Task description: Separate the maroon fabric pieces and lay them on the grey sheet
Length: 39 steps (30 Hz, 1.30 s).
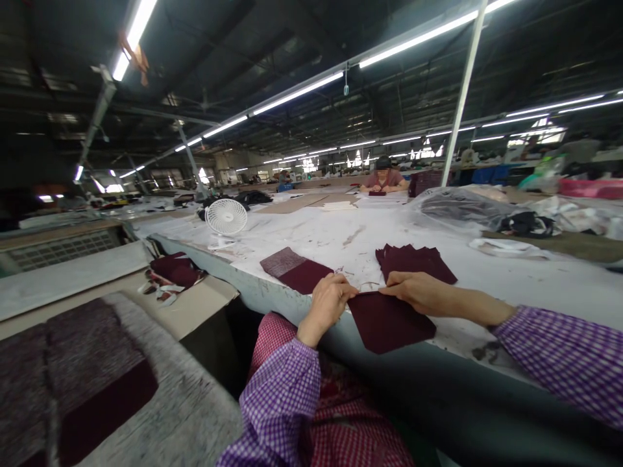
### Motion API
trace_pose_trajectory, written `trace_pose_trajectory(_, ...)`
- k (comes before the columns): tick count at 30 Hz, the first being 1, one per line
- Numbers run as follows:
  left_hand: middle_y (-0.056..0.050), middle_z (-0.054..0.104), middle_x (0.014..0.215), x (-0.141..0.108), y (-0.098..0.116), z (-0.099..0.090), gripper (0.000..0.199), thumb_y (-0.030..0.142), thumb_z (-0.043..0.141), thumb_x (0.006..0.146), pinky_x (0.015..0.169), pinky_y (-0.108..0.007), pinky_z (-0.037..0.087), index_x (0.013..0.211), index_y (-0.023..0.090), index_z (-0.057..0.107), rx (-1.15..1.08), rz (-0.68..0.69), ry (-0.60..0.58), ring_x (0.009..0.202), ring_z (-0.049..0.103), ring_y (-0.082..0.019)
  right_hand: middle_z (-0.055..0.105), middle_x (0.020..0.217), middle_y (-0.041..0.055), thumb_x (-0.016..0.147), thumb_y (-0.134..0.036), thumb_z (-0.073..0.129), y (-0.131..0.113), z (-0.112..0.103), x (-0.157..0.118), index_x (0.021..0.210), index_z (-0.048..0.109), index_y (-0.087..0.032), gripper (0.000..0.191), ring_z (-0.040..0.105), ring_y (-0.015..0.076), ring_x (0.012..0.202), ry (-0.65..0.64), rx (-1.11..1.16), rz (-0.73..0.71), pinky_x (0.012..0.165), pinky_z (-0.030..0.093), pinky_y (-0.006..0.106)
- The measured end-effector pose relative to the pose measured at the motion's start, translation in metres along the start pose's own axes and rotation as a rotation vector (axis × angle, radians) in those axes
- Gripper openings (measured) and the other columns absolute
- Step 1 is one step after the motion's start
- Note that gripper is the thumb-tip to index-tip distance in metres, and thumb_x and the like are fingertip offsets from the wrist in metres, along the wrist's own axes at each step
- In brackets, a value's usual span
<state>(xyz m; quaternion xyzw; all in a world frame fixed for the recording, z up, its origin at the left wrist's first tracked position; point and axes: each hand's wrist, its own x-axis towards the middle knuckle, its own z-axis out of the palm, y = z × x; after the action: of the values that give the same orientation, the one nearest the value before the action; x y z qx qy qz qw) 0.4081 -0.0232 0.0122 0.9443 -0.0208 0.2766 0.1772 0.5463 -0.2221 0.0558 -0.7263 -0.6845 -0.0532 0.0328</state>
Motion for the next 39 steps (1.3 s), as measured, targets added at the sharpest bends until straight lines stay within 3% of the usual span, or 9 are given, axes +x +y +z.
trace_pose_trajectory(7,-0.004,0.062,0.085,0.000,0.000,-0.001,0.028,0.026,0.044,0.091,0.077,-0.028,0.039,0.085,0.025,0.071,0.078,0.068,-0.016,0.084,0.050,-0.017,0.060,0.079,0.0085,0.074,-0.001,0.044,-0.014,-0.006,0.025,0.122,0.059,-0.023,0.055,0.054,0.0166,0.066,-0.135,-0.333,-0.038,0.057,0.034,0.026)
trace_pose_trajectory(14,-0.003,0.064,0.082,-0.001,-0.018,0.002,0.017,0.020,0.055,0.084,0.072,-0.024,0.043,0.091,0.016,0.070,-0.401,-0.130,0.105,0.078,0.056,-0.014,0.064,0.080,0.0077,0.075,-0.003,0.046,-0.027,-0.019,0.032,0.126,0.056,-0.024,0.056,0.056,0.0167,0.066,-0.189,-0.442,-0.108,0.056,0.032,0.027)
trace_pose_trajectory(17,-0.002,0.062,0.079,-0.001,-0.019,0.001,0.014,0.020,0.059,0.080,0.066,-0.023,0.043,0.090,0.015,0.069,-0.469,-0.166,0.101,0.072,0.056,-0.013,0.065,0.078,0.0076,0.075,-0.003,0.047,-0.030,-0.022,0.032,0.126,0.057,-0.023,0.055,0.057,0.0169,0.068,-0.195,-0.442,-0.114,0.057,0.032,0.026)
trace_pose_trajectory(22,-0.001,0.061,0.076,0.000,-0.014,0.001,0.014,0.009,0.058,0.076,0.073,-0.025,0.042,0.073,0.016,0.069,-0.324,-0.085,0.079,0.078,0.055,-0.014,0.066,0.077,0.0068,0.075,-0.002,0.045,-0.031,-0.026,0.037,0.126,0.056,-0.024,0.057,0.057,0.0157,0.065,-0.246,-0.418,-0.082,0.057,0.032,0.026)
trace_pose_trajectory(29,-0.002,0.062,0.081,-0.004,-0.018,-0.002,0.015,0.013,0.055,0.081,0.075,-0.025,0.043,0.077,0.017,0.069,-0.352,-0.008,0.048,0.082,0.056,-0.015,0.065,0.077,0.0059,0.078,0.000,0.042,-0.030,-0.026,0.046,0.131,0.051,-0.030,0.062,0.057,0.0167,0.068,-0.277,-0.434,-0.118,0.055,0.030,0.027)
trace_pose_trajectory(32,-0.003,0.062,0.083,-0.007,-0.028,-0.003,0.014,0.014,0.053,0.082,0.076,-0.025,0.044,0.080,0.017,0.067,-0.362,-0.076,0.104,0.081,0.056,-0.014,0.065,0.077,0.0058,0.080,-0.002,0.043,-0.032,-0.019,0.046,0.132,0.050,-0.033,0.060,0.056,0.0163,0.065,-0.227,-0.450,-0.119,0.055,0.028,0.027)
trace_pose_trajectory(35,-0.004,0.062,0.091,-0.010,-0.036,-0.006,0.011,0.021,0.058,0.081,0.084,-0.030,0.042,0.088,0.017,0.065,-0.157,-0.203,0.206,0.090,0.054,-0.018,0.064,0.086,0.0078,0.085,-0.011,0.045,-0.030,-0.011,0.045,0.130,0.051,-0.032,0.050,0.057,0.0177,0.069,-0.169,-0.423,-0.050,0.057,0.030,0.027)
trace_pose_trajectory(39,-0.006,0.060,0.095,-0.008,-0.036,-0.011,0.025,0.035,0.065,0.077,0.085,-0.032,0.042,0.094,0.016,0.063,0.069,-0.321,0.132,0.094,0.052,-0.021,0.063,0.094,0.0079,0.083,-0.024,0.053,-0.020,-0.012,0.046,0.123,0.054,-0.024,0.040,0.058,0.0194,0.078,-0.198,-0.117,0.133,0.063,0.036,0.027)
